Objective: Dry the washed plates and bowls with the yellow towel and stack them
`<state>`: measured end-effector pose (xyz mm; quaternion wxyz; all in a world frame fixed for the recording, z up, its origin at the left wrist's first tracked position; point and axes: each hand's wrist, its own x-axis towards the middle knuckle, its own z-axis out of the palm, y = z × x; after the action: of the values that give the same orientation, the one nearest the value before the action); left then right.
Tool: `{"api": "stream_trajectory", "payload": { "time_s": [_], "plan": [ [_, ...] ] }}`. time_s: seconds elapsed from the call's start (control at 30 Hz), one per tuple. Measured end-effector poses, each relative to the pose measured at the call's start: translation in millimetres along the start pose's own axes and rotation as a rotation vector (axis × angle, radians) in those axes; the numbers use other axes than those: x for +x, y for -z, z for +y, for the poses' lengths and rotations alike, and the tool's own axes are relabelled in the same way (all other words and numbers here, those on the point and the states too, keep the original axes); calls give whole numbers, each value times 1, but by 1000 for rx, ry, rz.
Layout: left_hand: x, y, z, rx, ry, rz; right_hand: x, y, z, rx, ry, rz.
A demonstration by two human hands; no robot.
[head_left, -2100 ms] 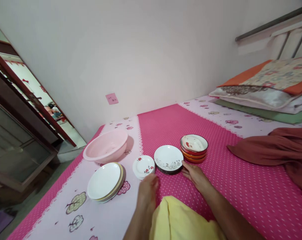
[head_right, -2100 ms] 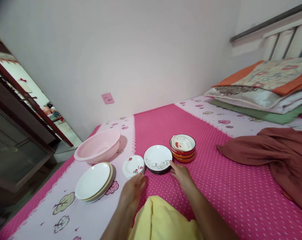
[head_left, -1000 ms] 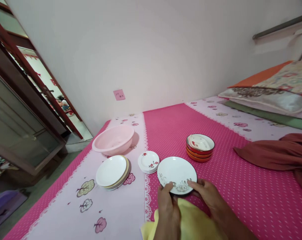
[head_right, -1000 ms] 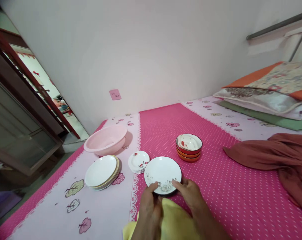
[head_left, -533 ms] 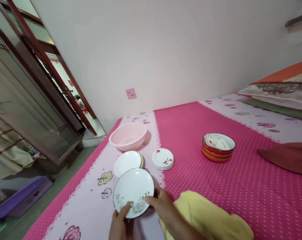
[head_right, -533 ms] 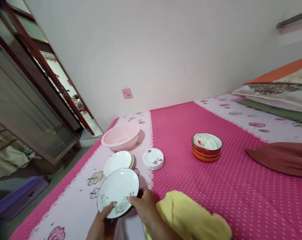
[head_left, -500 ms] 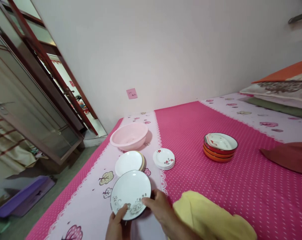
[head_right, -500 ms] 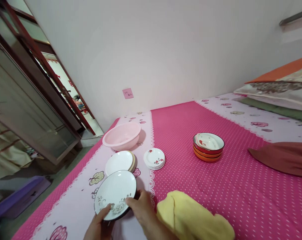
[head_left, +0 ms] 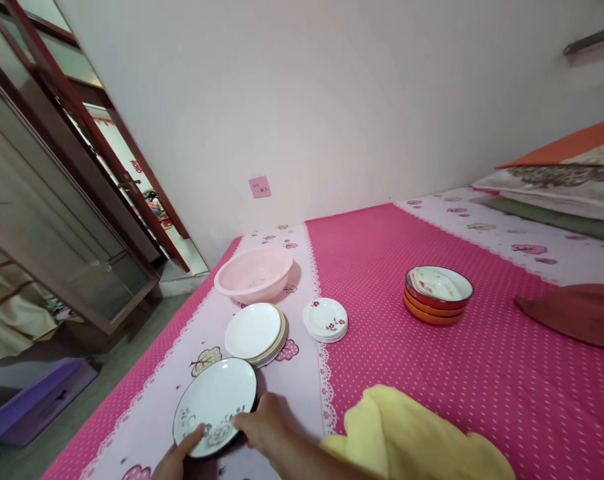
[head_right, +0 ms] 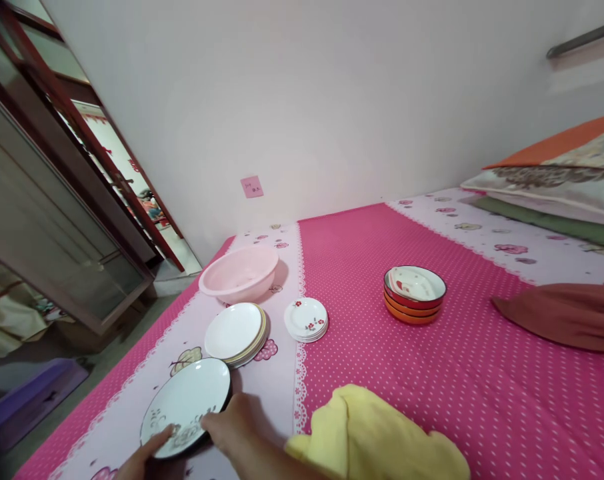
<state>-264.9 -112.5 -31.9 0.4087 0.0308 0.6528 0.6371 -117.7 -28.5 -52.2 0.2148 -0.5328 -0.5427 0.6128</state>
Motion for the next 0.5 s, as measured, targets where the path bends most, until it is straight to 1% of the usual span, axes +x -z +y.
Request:
{"api": "stream_trajectory", "payload": {
  "time_s": [0.1,0.2,0.3,0.5],
  "plan": [
    [17,1,6,35,9,-27,7,-3,-10,32,-7,-17],
    [28,0,6,32,-32,26,13,-6,-17,73,-30,-47],
    [31,-7,3,19,-86,107,20,-9,-21,116,-62,-76],
    [32,-14,-3,41,-119,144,30,-1,-22,126,-75,-62]
  ]
}}
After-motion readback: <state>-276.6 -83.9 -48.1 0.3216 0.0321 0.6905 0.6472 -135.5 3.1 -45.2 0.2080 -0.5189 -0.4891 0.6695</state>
